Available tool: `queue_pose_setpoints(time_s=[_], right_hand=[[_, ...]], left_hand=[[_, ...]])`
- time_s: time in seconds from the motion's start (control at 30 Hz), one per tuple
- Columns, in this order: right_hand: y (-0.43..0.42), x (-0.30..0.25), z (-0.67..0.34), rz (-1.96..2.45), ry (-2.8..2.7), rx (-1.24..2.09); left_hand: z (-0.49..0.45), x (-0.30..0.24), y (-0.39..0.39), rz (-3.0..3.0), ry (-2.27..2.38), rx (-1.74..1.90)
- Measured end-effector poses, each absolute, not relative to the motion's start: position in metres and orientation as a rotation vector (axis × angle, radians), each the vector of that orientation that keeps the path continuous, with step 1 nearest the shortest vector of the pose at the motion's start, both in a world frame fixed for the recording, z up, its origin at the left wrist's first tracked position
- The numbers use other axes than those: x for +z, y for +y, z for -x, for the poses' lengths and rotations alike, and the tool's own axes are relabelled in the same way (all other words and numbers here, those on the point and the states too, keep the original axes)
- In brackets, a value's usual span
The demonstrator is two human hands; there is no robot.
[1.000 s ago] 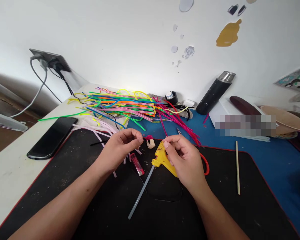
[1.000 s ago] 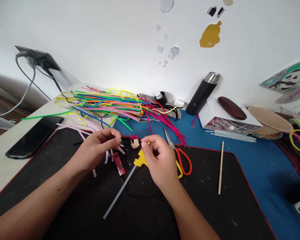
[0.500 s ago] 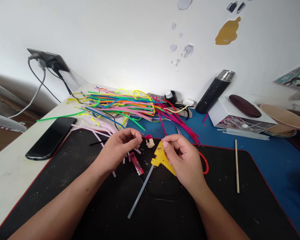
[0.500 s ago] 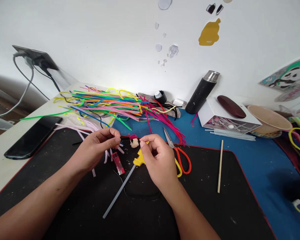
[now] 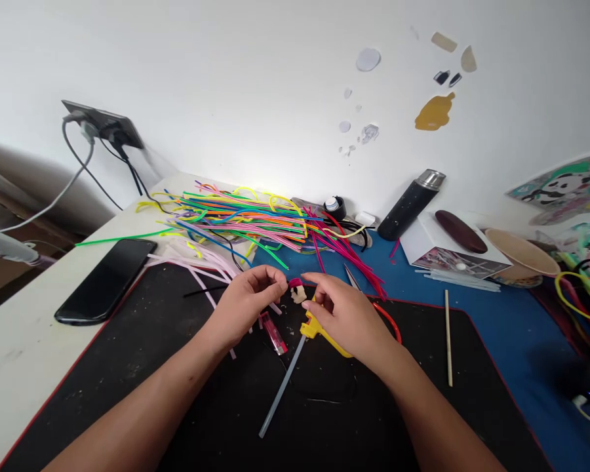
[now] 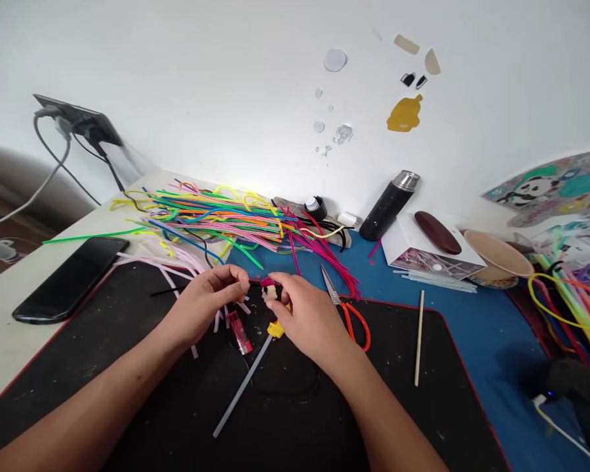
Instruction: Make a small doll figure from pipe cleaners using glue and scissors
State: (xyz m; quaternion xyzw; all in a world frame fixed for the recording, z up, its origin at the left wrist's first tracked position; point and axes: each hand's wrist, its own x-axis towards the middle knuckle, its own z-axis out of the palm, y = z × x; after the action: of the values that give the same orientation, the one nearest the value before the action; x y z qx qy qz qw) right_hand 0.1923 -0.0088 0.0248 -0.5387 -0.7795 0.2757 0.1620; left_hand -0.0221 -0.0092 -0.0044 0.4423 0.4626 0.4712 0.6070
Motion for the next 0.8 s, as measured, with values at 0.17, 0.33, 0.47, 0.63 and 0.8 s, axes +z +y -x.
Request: queue_pose_setpoints(time_s=[0.17,0.33,0.47,0.63,0.8], right_hand=[[0.002,0.033,-0.185,1.641,-2.521,0.573],[0.007,0.034,-0.174,1.645,-2.713,0.439],[0.011,0.033,-0.167,1.655,-2.762,0.358],[0.015,0.031,-0.164,1.652,-2.790,0.394],[0.017,0.026,-0.168,1.641,-2.596,0.593]], left_hand=[[0.025,-0.005,-0.008,-1.005,1.037,1.107],[0.025,-0.001,-0.008,-0.997,1.022,1.131],[0.024,0.002,-0.009,-0.992,0.990,1.145],[0.025,0.003,-0.009,-0.988,0.983,1.152],[0.026,0.001,-0.009,-0.963,0.974,1.149]])
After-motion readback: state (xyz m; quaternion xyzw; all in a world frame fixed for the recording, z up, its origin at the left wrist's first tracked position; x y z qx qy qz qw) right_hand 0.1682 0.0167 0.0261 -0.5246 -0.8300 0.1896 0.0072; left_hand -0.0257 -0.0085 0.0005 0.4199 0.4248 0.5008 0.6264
